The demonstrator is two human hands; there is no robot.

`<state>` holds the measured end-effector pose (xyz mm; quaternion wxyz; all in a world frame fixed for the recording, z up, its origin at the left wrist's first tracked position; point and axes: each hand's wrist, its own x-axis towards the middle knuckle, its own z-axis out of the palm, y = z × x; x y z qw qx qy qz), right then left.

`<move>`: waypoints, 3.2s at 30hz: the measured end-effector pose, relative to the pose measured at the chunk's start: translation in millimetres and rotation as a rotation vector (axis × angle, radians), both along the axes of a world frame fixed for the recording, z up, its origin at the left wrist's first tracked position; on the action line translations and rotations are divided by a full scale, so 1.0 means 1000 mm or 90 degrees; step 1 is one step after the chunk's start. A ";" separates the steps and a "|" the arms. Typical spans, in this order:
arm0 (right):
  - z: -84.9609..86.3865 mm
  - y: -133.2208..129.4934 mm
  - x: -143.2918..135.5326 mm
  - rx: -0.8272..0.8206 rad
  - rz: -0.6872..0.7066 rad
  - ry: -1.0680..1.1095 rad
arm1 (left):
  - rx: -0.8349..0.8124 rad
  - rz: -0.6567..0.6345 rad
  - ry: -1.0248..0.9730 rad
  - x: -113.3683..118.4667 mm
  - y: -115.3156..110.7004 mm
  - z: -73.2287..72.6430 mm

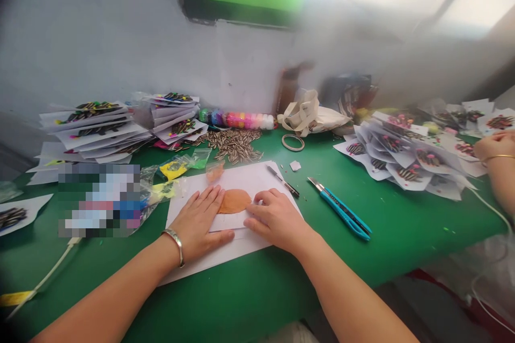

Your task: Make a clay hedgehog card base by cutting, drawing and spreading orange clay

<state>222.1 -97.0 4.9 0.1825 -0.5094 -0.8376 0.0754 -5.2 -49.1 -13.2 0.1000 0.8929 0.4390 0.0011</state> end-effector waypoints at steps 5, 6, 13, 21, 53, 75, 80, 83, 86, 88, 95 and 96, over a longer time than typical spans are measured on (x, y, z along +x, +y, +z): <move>-0.001 0.000 -0.001 -0.007 0.022 0.006 | -0.002 -0.001 -0.009 0.000 0.000 0.000; 0.000 0.000 -0.001 -0.009 0.026 0.002 | -0.003 0.001 -0.009 0.000 0.000 0.000; 0.002 0.001 -0.001 -0.036 0.019 0.027 | -0.009 0.004 -0.001 0.000 0.000 0.000; 0.002 0.002 -0.002 -0.046 0.025 0.018 | -0.006 0.000 0.009 0.000 0.000 0.000; -0.009 0.007 -0.001 -0.011 -0.026 0.023 | -0.008 0.003 0.003 0.001 0.000 0.002; -0.010 0.012 -0.013 -0.010 -0.069 -0.002 | 0.003 -0.007 -0.005 -0.002 -0.001 -0.001; -0.016 0.010 0.009 -0.074 -0.073 0.196 | 0.001 -0.003 -0.012 -0.001 -0.002 0.003; -0.016 0.008 0.015 -0.084 -0.044 0.208 | -0.004 -0.003 -0.006 -0.002 -0.002 0.003; -0.015 0.009 0.013 -0.072 -0.024 0.160 | -0.002 -0.002 -0.007 -0.002 -0.002 0.003; -0.015 0.011 0.012 -0.073 -0.028 0.144 | -0.003 -0.005 -0.009 -0.002 -0.003 0.003; -0.010 0.009 0.005 -0.050 -0.057 0.153 | -0.002 -0.004 -0.008 -0.001 -0.004 0.007; -0.007 0.007 0.002 -0.040 -0.071 0.157 | 0.000 -0.003 -0.011 -0.001 -0.004 0.007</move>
